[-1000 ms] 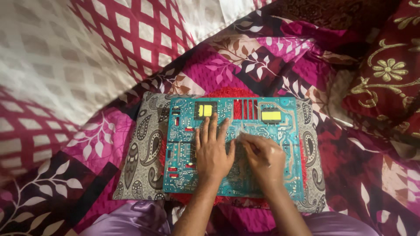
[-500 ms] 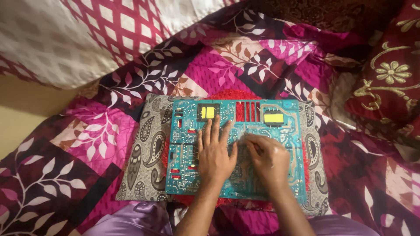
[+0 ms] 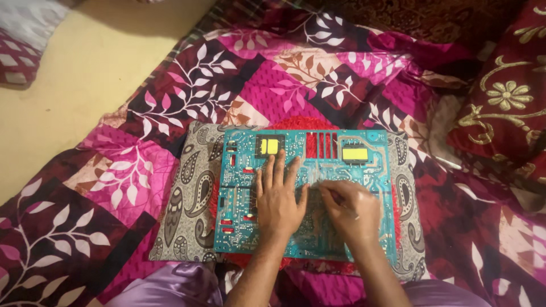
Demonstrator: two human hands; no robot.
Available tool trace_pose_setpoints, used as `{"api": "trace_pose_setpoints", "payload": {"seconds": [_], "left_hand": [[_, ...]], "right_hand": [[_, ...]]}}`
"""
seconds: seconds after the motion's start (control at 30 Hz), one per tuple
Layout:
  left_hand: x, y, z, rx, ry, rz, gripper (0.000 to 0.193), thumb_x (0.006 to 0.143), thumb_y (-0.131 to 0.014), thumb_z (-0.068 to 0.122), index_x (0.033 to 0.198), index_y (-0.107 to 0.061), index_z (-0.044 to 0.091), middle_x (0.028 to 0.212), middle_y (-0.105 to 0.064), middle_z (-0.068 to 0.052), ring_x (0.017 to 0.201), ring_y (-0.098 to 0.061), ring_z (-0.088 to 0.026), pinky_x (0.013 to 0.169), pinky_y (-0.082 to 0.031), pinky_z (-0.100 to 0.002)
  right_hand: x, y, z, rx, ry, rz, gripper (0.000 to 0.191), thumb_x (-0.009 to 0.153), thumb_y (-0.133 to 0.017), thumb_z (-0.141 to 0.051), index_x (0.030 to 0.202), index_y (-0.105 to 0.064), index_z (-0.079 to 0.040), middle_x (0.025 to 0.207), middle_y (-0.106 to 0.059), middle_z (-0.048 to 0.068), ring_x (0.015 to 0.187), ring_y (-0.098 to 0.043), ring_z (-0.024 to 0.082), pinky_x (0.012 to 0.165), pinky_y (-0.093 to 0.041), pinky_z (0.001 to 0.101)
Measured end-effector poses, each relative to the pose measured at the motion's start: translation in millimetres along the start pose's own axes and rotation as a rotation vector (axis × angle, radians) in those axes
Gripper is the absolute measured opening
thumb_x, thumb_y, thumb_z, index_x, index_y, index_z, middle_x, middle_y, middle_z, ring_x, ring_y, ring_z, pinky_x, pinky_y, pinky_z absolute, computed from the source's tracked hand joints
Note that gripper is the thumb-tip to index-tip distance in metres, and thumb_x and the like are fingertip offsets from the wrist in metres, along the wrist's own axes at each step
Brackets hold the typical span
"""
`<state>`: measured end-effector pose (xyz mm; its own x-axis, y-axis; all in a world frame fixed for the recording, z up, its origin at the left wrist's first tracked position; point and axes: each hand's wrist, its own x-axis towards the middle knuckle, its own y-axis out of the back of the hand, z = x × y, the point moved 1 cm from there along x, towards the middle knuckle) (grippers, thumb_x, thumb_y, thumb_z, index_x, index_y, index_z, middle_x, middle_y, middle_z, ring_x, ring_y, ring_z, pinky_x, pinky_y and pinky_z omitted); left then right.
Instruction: The person sits on a bed with a large teal circuit board resting on a pillow on their lap. They hold the board steady with one hand while using a pen-like tool in the other hand to work along the board's surface, moving across different sections of the board.
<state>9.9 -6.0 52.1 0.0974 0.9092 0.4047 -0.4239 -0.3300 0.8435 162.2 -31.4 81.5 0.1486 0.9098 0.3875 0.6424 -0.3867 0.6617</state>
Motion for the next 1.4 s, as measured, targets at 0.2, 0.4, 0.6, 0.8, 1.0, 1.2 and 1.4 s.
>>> {"api": "trace_pose_setpoints", "payload": {"seconds": [0.2,0.4,0.6,0.8,1.0,1.2,1.4], "left_hand": [[0.7,0.2,1.4,0.015,0.011,-0.031,0.06,0.093,-0.058,0.038,0.149,-0.049,0.017,0.162,-0.036,-0.014,0.15,-0.029,-0.035,0.122,-0.02,-0.055],[-0.3,1.7,2.6,-0.001,-0.001,0.002,0.059,0.096,-0.058,0.039,0.149,-0.05,0.016,0.161,-0.036,-0.014,0.15,-0.029,-0.035,0.122,-0.02,-0.056],[-0.3,1.5,2.4,0.009,0.003,-0.01,0.059,0.094,-0.058,0.038,0.149,-0.05,0.016,0.161,-0.036,-0.014,0.15,-0.03,-0.035,0.122,-0.02,-0.056],[-0.7,1.3,0.8,0.001,-0.002,0.01,0.059,0.095,-0.059,0.039,0.149,-0.05,0.017,0.161,-0.037,-0.014,0.15,-0.03,-0.036,0.121,-0.02,-0.056],[-0.5,0.7,0.2,0.029,0.006,-0.008,0.06,0.094,-0.058,0.038,0.149,-0.05,0.018,0.161,-0.036,-0.013,0.15,-0.029,-0.035,0.122,-0.019,-0.056],[-1.1,0.6,-0.1,-0.001,0.003,0.006,0.06,0.095,-0.059,0.039,0.15,-0.049,0.018,0.162,-0.036,-0.013,0.15,-0.029,-0.035,0.122,-0.02,-0.056],[-0.7,-0.2,-0.9,0.009,-0.001,-0.001,0.06,0.094,-0.058,0.039,0.149,-0.049,0.018,0.161,-0.036,-0.013,0.15,-0.029,-0.035,0.122,-0.02,-0.056]], "right_hand": [[3.4,-5.4,-1.2,0.133,0.048,0.078,0.016,0.084,-0.078,-0.01,0.1,-0.079,-0.01,0.087,-0.077,0.008,0.068,-0.072,0.019,0.063,-0.057,0.0316],[1.1,0.9,2.2,0.104,-0.049,-0.047,0.017,0.078,-0.08,-0.01,0.095,-0.081,-0.011,0.084,-0.077,0.008,0.066,-0.073,0.018,0.061,-0.057,0.0303],[3.6,-5.3,-1.4,0.171,0.081,0.114,0.014,0.084,-0.079,-0.01,0.098,-0.078,-0.008,0.088,-0.077,0.009,0.07,-0.072,0.019,0.065,-0.057,0.0307],[0.6,0.9,2.2,0.067,-0.058,-0.034,0.016,0.078,-0.082,-0.011,0.094,-0.082,-0.011,0.084,-0.077,0.009,0.067,-0.072,0.02,0.062,-0.057,0.0324],[2.3,-5.3,-3.7,0.127,0.063,0.071,0.015,0.085,-0.078,-0.012,0.099,-0.078,-0.009,0.09,-0.077,0.008,0.072,-0.073,0.021,0.066,-0.057,0.0324],[1.9,-0.3,-1.6,0.091,-0.048,-0.031,0.016,0.081,-0.08,-0.011,0.097,-0.081,-0.011,0.086,-0.077,0.008,0.07,-0.074,0.021,0.064,-0.058,0.0328],[4.2,-4.2,-7.2,0.165,-0.013,0.036,0.018,0.083,-0.076,-0.01,0.101,-0.079,-0.01,0.087,-0.075,0.008,0.068,-0.072,0.019,0.064,-0.057,0.0323]]}}
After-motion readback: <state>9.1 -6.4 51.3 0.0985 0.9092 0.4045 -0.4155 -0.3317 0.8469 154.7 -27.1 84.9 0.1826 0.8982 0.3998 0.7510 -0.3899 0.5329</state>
